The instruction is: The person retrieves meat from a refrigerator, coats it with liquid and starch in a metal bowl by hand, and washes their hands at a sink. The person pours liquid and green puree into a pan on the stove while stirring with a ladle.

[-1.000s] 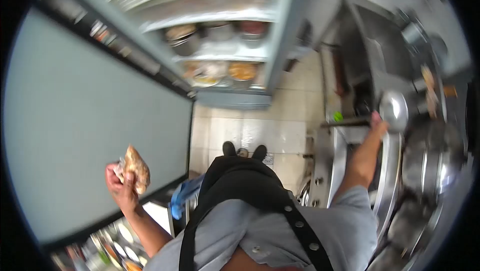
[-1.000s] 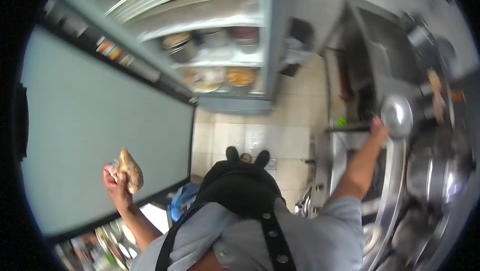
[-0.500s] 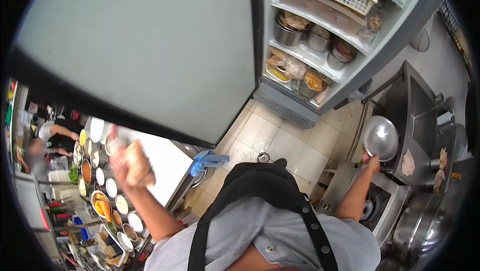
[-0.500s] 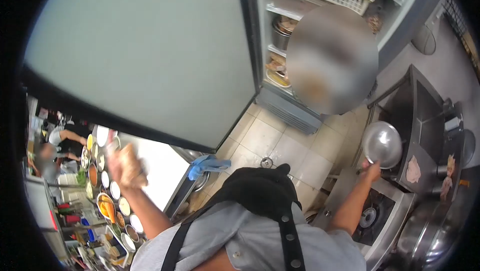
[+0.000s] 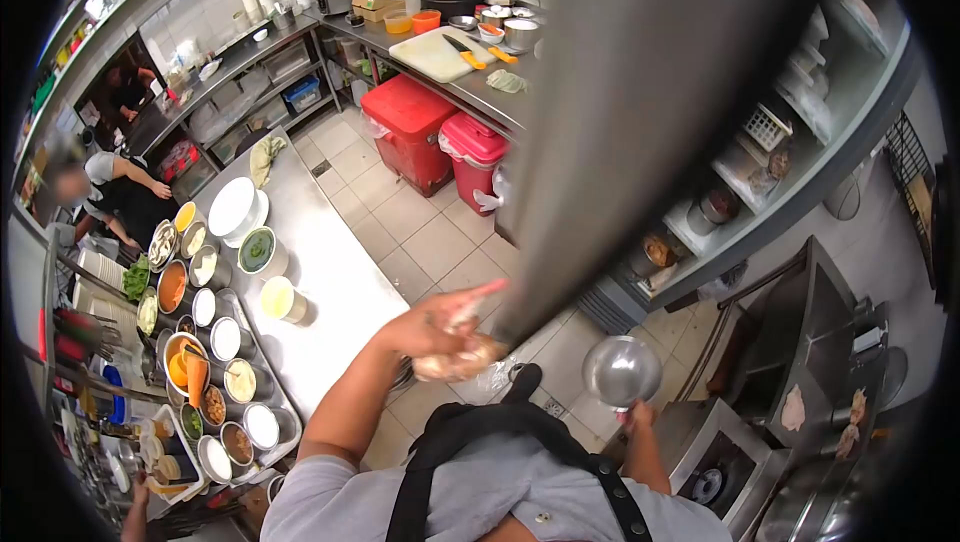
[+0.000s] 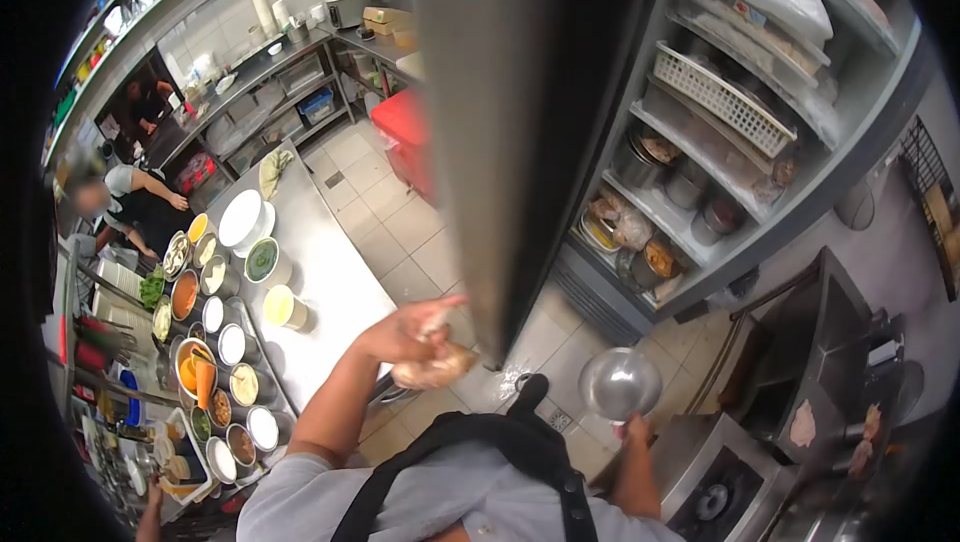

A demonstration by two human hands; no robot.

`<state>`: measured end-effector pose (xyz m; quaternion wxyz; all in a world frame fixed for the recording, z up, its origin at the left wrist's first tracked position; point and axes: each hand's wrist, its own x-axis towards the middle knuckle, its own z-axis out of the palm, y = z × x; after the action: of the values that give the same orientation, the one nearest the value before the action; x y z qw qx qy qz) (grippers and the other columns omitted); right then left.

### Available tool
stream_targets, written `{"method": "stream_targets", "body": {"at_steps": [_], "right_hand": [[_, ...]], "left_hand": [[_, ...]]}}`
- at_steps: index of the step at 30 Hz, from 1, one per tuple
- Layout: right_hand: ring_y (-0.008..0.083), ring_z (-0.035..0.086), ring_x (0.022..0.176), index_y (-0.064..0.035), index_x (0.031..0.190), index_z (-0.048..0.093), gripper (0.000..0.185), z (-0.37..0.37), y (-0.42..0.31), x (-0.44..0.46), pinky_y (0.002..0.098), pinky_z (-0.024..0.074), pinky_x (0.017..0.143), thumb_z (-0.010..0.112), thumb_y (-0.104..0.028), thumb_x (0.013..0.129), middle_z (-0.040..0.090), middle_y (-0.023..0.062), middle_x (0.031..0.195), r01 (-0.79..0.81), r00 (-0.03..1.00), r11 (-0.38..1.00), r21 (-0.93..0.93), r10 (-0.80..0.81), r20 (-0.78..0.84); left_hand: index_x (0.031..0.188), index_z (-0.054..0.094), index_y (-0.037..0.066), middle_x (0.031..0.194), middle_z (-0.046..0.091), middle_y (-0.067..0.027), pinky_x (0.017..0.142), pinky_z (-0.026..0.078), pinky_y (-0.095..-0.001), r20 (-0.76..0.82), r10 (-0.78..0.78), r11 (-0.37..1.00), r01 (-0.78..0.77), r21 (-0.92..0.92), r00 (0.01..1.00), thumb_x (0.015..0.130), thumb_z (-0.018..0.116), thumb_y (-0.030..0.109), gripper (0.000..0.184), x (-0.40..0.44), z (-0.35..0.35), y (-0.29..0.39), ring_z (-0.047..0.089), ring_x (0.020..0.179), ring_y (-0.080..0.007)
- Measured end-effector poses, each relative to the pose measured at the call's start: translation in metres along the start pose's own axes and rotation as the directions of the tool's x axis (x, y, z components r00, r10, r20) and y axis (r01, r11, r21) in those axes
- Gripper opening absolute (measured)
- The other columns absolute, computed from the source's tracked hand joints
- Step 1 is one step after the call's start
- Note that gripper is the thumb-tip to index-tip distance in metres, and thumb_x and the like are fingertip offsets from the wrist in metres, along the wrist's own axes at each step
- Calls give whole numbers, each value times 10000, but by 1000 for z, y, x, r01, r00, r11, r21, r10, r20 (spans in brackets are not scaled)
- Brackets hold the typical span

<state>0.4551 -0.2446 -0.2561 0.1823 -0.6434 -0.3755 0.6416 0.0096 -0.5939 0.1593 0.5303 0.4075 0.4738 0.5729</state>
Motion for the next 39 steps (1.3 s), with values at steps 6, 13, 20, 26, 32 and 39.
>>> {"method": "stream_targets", "body": {"at_steps": [6,13,20,26,32,39], "right_hand": [[268,628,626,-3,964,569,400,-64,56,17,352,529,493,563,-388,854,620,153,818,-281,822,902,-327,402,403],[222,633,581,-20,917,630,256,-52,-1,-81,309,478,464,695,-201,749,650,118,710,580,672,-111,-807,-494,551],[321,645,818,66,933,627,370,0,-76,-2,473,473,684,656,-224,705,633,223,781,480,829,-225,-848,-200,523],[448,589,825,32,786,637,311,136,-126,63,514,441,755,562,-265,729,626,258,809,571,798,380,-728,-467,382],[307,611,701,-10,788,617,259,298,-176,115,413,469,639,607,-269,793,604,162,695,871,485,207,-445,-226,845],[215,611,671,-11,899,599,240,513,-241,117,316,501,549,498,-228,878,614,111,774,290,527,780,-554,353,773]], "left_hand": [[1494,-1,173,877,453,12,758,413,-231,217,174,949,-222,224,961,741,590,-19,976,144,48,-39,419,748,-98],[1481,-57,143,1445,313,-168,1034,274,-288,178,248,924,-287,251,952,783,603,25,968,280,98,-66,360,1286,-239],[1472,-111,195,1310,451,-190,978,364,-318,104,341,892,-356,278,934,771,561,11,988,413,134,-86,480,1166,-263],[1473,-103,195,955,563,-116,800,465,-332,74,306,898,-313,308,949,794,533,14,948,474,139,-94,583,791,-213],[1473,71,100,875,587,-141,798,480,-335,39,473,788,-443,427,880,782,488,-45,820,468,87,-77,604,775,-243],[1153,520,75,977,577,-65,744,506,-290,-409,411,875,-226,429,815,804,527,-49,370,364,-139,4,588,881,-151]]}}
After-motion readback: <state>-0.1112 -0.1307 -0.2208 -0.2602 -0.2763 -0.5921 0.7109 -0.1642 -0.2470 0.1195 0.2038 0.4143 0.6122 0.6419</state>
